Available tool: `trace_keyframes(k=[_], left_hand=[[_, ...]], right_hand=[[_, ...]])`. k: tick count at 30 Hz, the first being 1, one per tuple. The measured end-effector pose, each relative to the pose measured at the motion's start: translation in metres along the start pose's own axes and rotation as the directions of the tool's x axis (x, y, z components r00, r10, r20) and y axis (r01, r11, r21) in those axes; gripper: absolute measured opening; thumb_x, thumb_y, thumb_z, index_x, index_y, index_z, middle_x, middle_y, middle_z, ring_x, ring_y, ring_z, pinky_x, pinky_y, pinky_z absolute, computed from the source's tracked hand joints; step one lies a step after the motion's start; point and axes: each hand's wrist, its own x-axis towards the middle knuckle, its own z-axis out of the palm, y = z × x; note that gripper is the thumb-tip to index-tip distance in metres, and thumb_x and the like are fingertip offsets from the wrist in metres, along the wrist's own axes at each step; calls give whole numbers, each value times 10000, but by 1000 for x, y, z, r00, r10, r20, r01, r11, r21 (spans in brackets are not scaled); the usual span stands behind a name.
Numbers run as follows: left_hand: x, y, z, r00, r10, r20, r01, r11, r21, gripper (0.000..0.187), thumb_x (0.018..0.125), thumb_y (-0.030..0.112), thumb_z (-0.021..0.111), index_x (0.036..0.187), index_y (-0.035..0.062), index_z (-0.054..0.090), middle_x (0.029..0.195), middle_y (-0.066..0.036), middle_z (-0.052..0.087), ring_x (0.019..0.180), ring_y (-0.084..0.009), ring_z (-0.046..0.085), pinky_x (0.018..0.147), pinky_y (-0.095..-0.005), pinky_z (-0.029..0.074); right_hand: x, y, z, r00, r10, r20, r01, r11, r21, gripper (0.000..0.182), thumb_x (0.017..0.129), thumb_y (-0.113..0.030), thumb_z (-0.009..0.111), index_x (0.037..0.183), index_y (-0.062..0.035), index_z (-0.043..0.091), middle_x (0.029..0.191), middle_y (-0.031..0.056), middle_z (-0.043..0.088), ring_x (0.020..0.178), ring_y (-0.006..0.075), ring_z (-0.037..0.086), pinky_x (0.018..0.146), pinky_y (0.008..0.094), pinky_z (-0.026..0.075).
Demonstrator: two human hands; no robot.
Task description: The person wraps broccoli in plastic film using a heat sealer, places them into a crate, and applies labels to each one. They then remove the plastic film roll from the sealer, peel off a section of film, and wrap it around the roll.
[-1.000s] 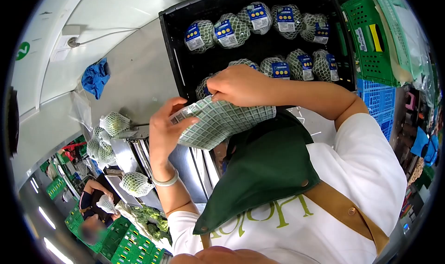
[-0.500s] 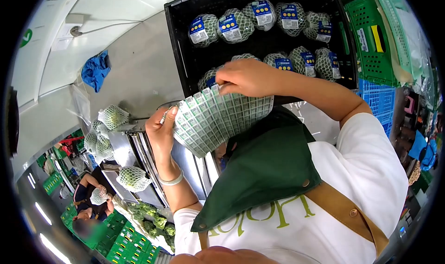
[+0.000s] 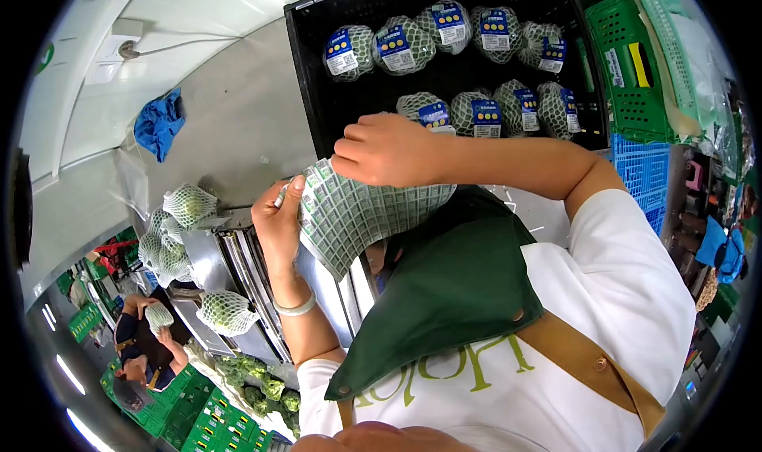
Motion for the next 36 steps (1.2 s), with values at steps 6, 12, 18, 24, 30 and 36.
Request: trace_keyframes(k=[6,12,18,24,30,36], left_hand=[[4,-23,-12,995,-89,-34,88,996,-34,327,929,217,698,712,4,578,596,98,372,574,-24,278,491,-230,212],[-16,-31,-32,996,-92,-4,93,995,24,254,896,164,716,747,-17,616,589,52,418,583,-51,334,504,-247,282],[-46,5,-41,976,115,185,-123,992,35,153,823,84,743,779,-37,661,625,-65,588,556,-110,494,518,-260,371],[-62,4,-44,959,80,271,-90,996,25,87,798,19,732,797,-43,671,631,-71,585,551,-118,484,515,-256,347],[-64,-3,-46,955,79,286,-101,993,62,90,777,24,759,807,-26,690,630,-78,583,533,-141,519,499,-265,370],[-59,-8,-45,950,50,307,-66,997,42,69,796,-8,719,800,-49,663,627,-59,577,561,-101,478,515,-252,351]], right_hand=[[2,0,19,982,186,-38,-142,851,506,126,767,-111,705,860,-52,643,802,33,608,709,179,605,603,296,487],[33,108,39,366,865,344,-603,-62,796,238,830,-225,738,953,-23,713,793,53,681,608,77,561,516,229,408],[31,202,160,147,966,215,-765,-27,644,263,732,-237,792,884,-26,753,818,100,716,728,209,672,644,345,523],[50,193,164,201,979,13,-975,199,102,175,756,-253,757,845,-102,757,815,144,710,799,325,693,696,400,556],[51,178,132,479,874,83,-878,475,62,273,813,-306,751,797,-43,677,731,100,687,705,244,677,605,378,520],[-16,67,101,512,663,546,-713,-27,701,215,819,-176,760,875,-57,591,794,-9,619,621,53,534,522,221,428]])
